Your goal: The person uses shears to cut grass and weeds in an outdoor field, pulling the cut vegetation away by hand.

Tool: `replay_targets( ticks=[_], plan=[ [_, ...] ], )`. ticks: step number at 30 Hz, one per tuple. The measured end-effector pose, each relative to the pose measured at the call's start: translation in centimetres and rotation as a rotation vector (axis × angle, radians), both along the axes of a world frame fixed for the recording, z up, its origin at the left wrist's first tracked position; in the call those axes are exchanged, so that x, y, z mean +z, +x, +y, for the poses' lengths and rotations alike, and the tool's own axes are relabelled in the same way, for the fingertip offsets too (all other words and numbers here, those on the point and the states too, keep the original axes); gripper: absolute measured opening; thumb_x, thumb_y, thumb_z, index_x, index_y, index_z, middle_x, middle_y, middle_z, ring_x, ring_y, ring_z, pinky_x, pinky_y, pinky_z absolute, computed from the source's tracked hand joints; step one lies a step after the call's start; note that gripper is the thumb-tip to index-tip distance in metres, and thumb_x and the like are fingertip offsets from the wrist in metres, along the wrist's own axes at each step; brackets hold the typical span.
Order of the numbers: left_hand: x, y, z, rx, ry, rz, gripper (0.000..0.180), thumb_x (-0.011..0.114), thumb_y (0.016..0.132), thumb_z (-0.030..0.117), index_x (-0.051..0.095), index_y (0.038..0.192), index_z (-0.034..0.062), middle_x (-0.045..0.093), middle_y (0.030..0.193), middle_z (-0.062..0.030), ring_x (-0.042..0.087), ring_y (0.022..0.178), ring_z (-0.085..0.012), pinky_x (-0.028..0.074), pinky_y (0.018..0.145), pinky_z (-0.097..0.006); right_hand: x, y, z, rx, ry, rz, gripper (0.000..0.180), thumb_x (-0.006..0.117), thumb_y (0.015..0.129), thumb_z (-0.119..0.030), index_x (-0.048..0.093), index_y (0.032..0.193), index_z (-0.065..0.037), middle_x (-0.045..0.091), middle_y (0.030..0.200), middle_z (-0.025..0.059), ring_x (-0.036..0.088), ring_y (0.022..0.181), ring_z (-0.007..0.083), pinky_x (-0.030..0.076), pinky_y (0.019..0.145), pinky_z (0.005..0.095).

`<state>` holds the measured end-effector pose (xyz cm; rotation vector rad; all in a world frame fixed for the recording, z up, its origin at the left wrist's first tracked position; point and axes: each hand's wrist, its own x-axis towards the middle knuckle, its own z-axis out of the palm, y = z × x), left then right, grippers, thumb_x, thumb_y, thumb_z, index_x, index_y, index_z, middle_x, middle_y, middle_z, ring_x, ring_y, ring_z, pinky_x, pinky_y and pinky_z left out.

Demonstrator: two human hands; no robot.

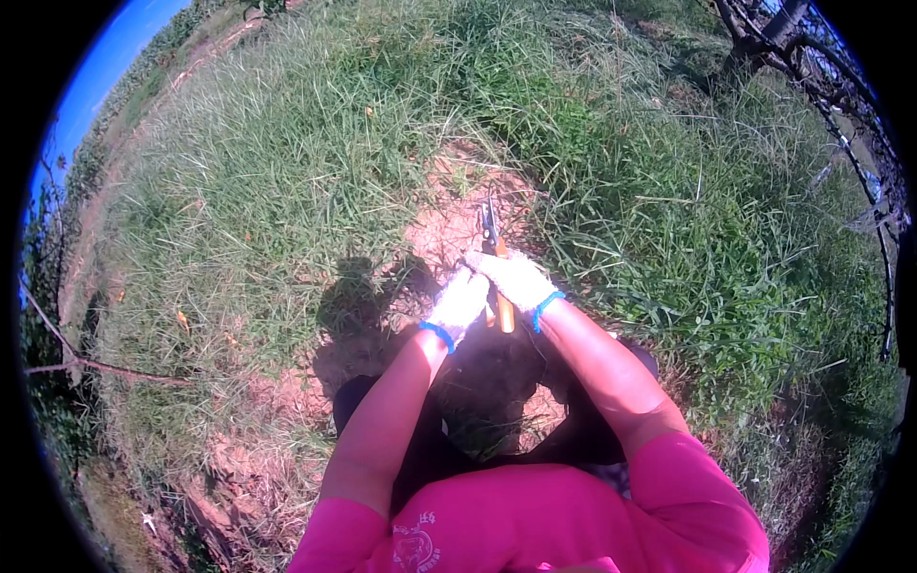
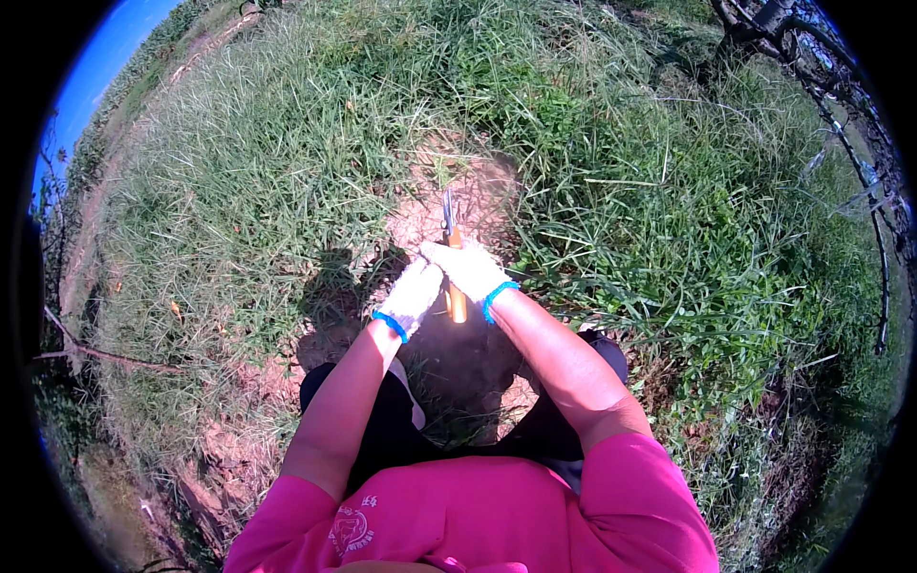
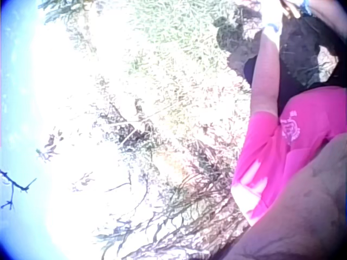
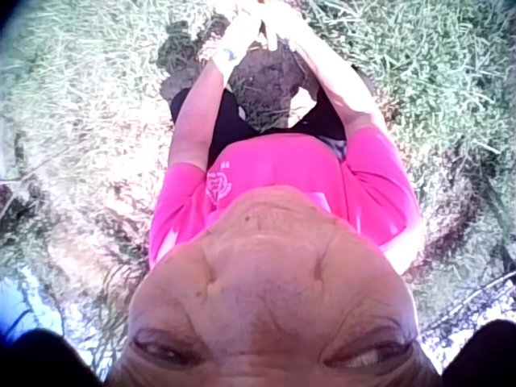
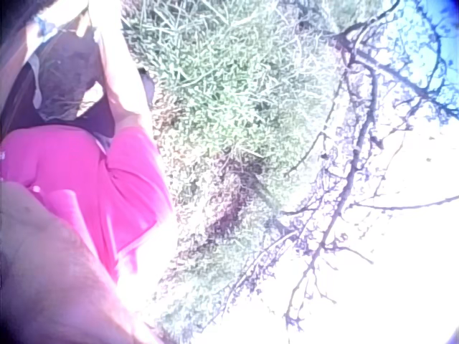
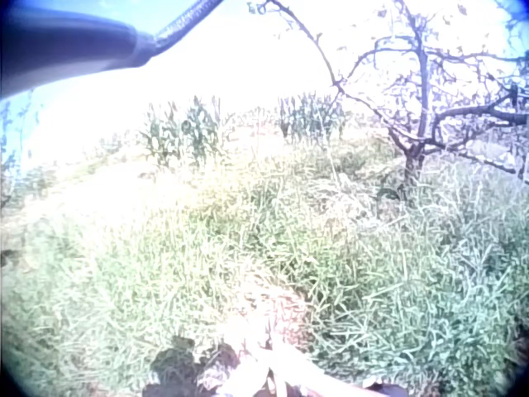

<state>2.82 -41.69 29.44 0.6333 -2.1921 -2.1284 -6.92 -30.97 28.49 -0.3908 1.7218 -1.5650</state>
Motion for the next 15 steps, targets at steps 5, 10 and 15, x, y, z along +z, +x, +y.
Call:
replay_targets(
  ticks=[5, 10, 15],
  plan=[
    [0.8, 0.4, 0.3, 0.031, 0.011, -0.061, 0.029, 0.05, 0.097, 0.017, 0.055, 0.12, 0.0016, 0.057, 0.101, -0.002, 0.049, 0.09, -0.0103, 0.045, 0.077, -0.027, 0.4, 0.3, 0.0, 0.004, 0.012, -0.031, 0.047, 0.068, 0.083, -0.05, 0.068, 0.088, -0.004, 0.063, 0.077, 0.0063, 0.058, 0.072, 0.016, 0.048, 0.067, 0.0316],
    [0.1, 0.0, -0.1, 0.022, 0.071, -0.087, 0.028, 0.05, 0.096, 0.017, 0.055, 0.12, 0.0021, 0.056, 0.099, -0.0009, 0.048, 0.088, -0.0093, 0.044, 0.075, -0.026, 0.2, 0.0, 0.0, 0.028, 0.023, -0.003, 0.05, 0.068, 0.082, -0.053, 0.068, 0.089, -0.003, 0.063, 0.077, 0.0065, 0.058, 0.071, 0.0167, 0.048, 0.066, 0.0318],
    [0.4, 0.0, 0.3, 0.03, 0.095, -0.077, 0.026, 0.05, 0.097, 0.017, 0.056, 0.118, 0.0039, 0.054, 0.093, 0.0019, 0.047, 0.082, -0.0073, 0.042, 0.068, -0.024, 0.0, 0.0, 0.0, 0.014, -0.004, -0.004, 0.049, 0.068, 0.082, -0.053, 0.068, 0.088, -0.004, 0.063, 0.076, 0.0066, 0.058, 0.07, 0.0168, 0.048, 0.066, 0.0321]
  ],
)
